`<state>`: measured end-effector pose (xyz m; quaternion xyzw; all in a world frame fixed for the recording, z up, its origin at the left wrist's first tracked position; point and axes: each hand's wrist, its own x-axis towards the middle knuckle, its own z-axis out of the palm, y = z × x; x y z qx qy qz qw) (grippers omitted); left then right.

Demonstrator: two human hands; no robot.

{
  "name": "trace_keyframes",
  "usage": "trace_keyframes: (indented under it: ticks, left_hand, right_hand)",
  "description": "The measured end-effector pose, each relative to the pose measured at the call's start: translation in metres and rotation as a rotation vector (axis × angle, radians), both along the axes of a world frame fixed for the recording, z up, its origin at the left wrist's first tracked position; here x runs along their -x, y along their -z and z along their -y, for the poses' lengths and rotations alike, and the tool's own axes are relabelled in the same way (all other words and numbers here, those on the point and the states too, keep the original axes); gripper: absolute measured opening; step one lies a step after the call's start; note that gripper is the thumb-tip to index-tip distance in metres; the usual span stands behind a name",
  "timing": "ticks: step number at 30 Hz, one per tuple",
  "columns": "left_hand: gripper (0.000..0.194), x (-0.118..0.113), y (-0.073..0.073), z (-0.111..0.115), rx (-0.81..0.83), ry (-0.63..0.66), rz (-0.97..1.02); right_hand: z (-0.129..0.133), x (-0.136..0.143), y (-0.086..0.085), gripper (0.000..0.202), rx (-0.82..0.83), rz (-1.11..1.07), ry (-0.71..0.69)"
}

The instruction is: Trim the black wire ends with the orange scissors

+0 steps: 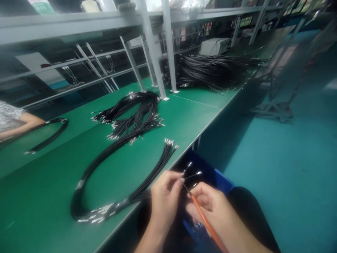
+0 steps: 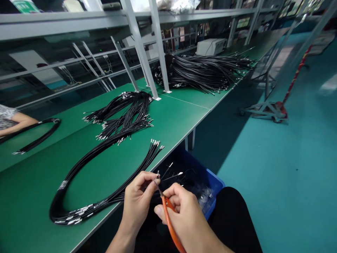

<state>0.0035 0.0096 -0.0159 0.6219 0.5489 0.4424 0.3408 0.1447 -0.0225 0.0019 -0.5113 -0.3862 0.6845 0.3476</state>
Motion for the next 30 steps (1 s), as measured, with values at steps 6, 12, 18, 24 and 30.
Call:
trace_keyframes:
  ticks: [6, 12, 18, 24, 30]
  left_hand:
    - [0.008, -0.003, -0.003, -0.001, -0.111, 0.010, -0.122]
    - [0.008, -0.003, -0.005, 0.003, -0.147, 0.082, -0.175]
    - [0.009, 0.000, -0.011, 0.007, -0.101, 0.119, -0.152]
    - [0.010, 0.001, -0.018, 0.008, 0.001, 0.105, -0.010]
    - [0.009, 0.004, -0.015, 0.006, 0.016, 0.091, -0.025]
  right_hand:
    - [0.003, -0.004, 0.002, 0.019, -0.071, 0.070, 0.142]
    - [-0.018, -0.001, 0.005, 0.038, -0.325, 0.040, 0.524]
    - [-0.028, 0.013, 0.012, 0.024, -0.533, 0.080, 0.534]
    - [-0.020, 0.024, 0.017, 0.026, -0.436, -0.179, 0.483]
    - [-0.017, 0.022, 0.013, 0.028, -0.400, -0.217, 0.488]
